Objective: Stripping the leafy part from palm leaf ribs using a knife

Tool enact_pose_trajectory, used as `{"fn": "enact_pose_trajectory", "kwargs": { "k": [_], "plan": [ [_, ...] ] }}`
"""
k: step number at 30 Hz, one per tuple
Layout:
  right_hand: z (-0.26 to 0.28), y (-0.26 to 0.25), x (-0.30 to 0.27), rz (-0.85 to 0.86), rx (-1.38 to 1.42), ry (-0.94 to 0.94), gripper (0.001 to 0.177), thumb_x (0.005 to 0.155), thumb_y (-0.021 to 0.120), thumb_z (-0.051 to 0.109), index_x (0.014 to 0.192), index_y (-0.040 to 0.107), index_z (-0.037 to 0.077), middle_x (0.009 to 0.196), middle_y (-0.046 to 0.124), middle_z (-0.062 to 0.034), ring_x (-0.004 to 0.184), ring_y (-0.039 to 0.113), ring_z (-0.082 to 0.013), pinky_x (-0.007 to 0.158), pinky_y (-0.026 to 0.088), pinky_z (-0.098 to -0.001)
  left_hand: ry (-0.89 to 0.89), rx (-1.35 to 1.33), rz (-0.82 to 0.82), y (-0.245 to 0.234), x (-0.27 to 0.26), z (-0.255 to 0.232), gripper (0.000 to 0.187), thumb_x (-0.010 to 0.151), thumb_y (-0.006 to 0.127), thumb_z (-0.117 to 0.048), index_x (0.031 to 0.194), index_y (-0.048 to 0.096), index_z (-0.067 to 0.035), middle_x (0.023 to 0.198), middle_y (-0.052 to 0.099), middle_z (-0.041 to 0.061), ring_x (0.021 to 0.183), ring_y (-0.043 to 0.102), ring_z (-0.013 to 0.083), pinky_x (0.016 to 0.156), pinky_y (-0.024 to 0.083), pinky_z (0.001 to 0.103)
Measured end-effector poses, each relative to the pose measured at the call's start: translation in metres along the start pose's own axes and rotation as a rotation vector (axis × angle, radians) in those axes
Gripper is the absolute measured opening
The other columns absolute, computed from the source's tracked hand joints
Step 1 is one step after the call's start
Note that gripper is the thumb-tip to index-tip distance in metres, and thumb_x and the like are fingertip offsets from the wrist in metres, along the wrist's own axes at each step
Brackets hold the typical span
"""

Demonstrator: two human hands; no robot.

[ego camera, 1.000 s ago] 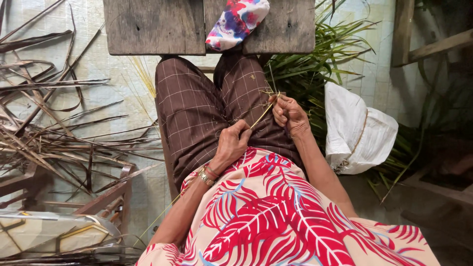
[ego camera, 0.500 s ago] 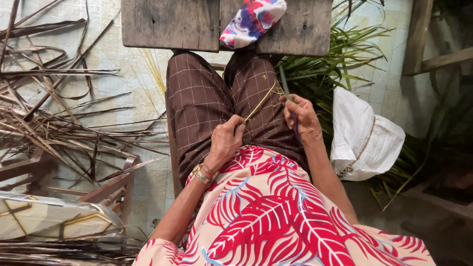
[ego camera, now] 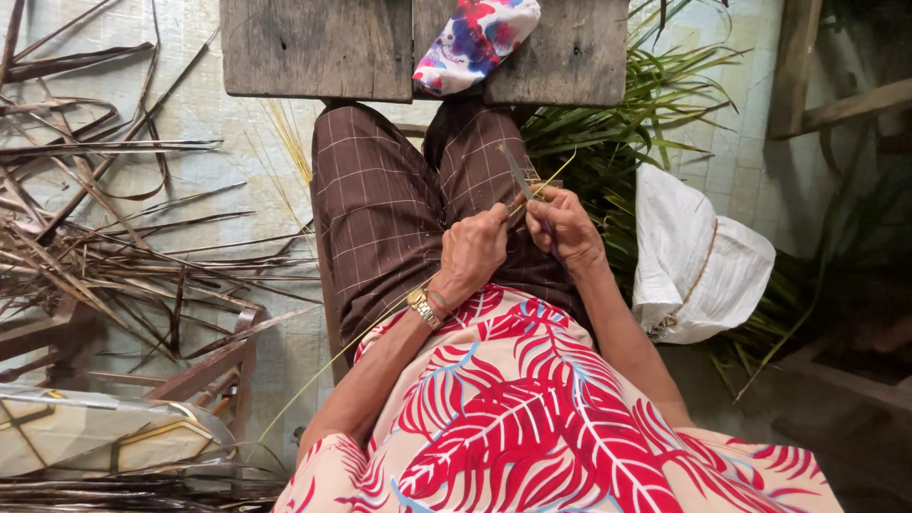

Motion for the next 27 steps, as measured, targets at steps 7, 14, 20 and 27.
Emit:
{"fn": "enact_pose_trajectory", "kwargs": {
  "k": [7, 14, 20, 27],
  "plan": [
    [-0.003, -0.009, 0.005, 0.022, 0.075, 0.027, 0.02, 0.097, 0.064, 0.007, 0.113, 0.062, -0.006, 0.054, 0.054, -0.0152, 0.03, 0.045, -0.0154, 0.023, 0.04, -0.0315, 0.034, -0.006, 0.004, -0.022, -0.023, 0.003, 0.004, 0.094, 0.056, -0.022, 0.092, 0.057, -0.018, 0.076, 0.067, 0.014, 0.069, 0.07, 0.046, 0.061, 0.057, 0.058],
    [-0.002, -0.008, 0.006, 0.027, 0.117, 0.051, 0.02, 0.097, 0.064, 0.007, 0.11, 0.063, -0.008, 0.054, 0.054, -0.0128, 0.031, 0.044, -0.0142, 0.024, 0.04, -0.031, 0.034, 0.011, -0.009, -0.033, -0.044, 0.007, 0.005, 0.095, 0.055, -0.023, 0.09, 0.055, -0.021, 0.074, 0.065, 0.009, 0.066, 0.071, 0.0413, 0.058, 0.057, 0.054],
    [0.004, -0.006, 0.005, 0.028, 0.13, 0.079, 0.017, 0.097, 0.063, 0.007, 0.107, 0.063, -0.007, 0.053, 0.052, -0.0125, 0.03, 0.044, -0.0155, 0.023, 0.039, -0.0318, 0.045, 0.06, 0.01, -0.042, -0.064, 0.009, 0.004, 0.093, 0.052, -0.02, 0.09, 0.053, -0.021, 0.075, 0.064, 0.009, 0.061, 0.069, 0.0438, 0.056, 0.056, 0.057],
    [-0.008, -0.016, 0.009, 0.051, 0.117, 0.092, 0.02, 0.097, 0.064, 0.008, 0.109, 0.062, -0.007, 0.053, 0.053, -0.0145, 0.03, 0.043, -0.0186, 0.023, 0.038, -0.0355, 0.053, 0.085, 0.0, -0.061, -0.073, -0.011, 0.009, 0.091, 0.048, -0.013, 0.091, 0.054, -0.02, 0.071, 0.064, 0.01, 0.057, 0.069, 0.0435, 0.053, 0.056, 0.056]
  ]
}}
Point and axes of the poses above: each hand's wrist, its own x-axis towards the middle knuckle, its own y-axis out of the palm, z = x × y, the point moved 2 cm from there along x, towards the middle knuckle
